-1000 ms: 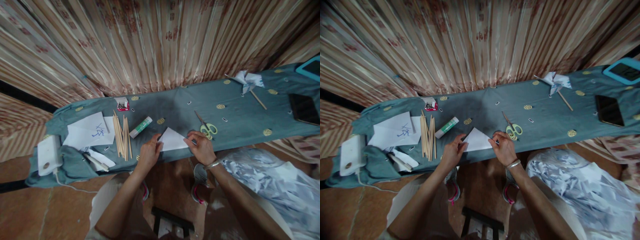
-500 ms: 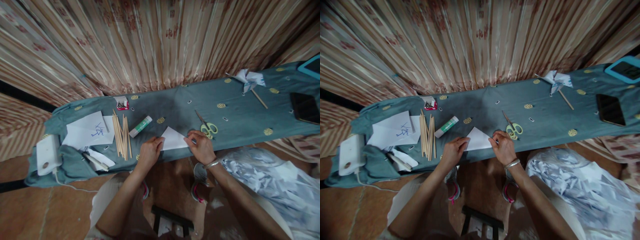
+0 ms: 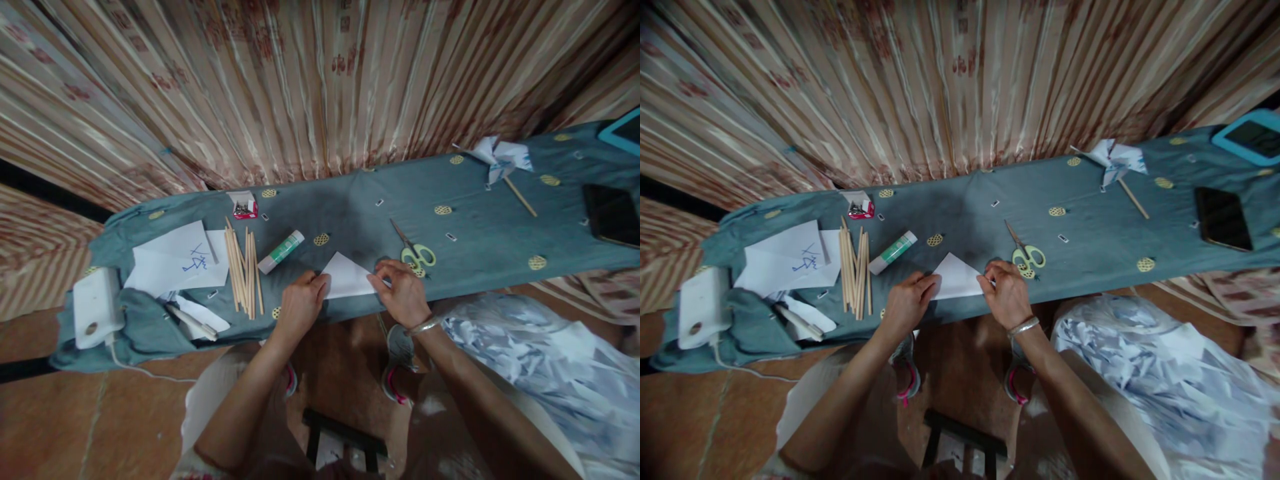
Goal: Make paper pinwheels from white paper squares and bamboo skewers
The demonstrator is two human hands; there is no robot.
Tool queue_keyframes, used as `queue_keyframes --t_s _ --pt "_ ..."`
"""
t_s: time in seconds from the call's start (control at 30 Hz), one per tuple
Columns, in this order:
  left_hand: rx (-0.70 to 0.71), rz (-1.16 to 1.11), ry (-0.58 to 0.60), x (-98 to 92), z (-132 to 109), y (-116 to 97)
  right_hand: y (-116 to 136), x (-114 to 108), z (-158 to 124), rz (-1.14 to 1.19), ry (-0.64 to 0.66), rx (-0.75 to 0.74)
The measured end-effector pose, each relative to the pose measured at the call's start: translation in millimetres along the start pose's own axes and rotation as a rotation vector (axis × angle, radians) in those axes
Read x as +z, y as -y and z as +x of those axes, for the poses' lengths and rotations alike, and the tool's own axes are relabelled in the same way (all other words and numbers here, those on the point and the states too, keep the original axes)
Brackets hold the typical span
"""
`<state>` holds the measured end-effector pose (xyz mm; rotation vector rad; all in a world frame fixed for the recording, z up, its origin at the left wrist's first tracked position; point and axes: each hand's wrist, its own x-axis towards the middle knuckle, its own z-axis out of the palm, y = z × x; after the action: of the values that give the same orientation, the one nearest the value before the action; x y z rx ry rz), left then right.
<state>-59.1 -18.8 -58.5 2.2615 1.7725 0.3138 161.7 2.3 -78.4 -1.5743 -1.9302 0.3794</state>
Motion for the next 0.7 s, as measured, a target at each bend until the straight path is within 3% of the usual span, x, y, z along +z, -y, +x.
queue_keyframes --t_s 0.23,0.43,0.7 --pt "0.122 -0.015 -0.171 1.5 3.4 -3.5 -1.0 0.6 -2.2 -0.048 -0.003 -0.051" --pt "0.280 -0.068 -0.039 6.4 0.0 -10.7 5.1 -2.2 -2.2 -0.084 -0.004 -0.063" --pt "0.300 0.008 -0.036 13.3 -32.5 -21.4 15.9 -8.3 -5.6 -0.264 0.006 -0.092"
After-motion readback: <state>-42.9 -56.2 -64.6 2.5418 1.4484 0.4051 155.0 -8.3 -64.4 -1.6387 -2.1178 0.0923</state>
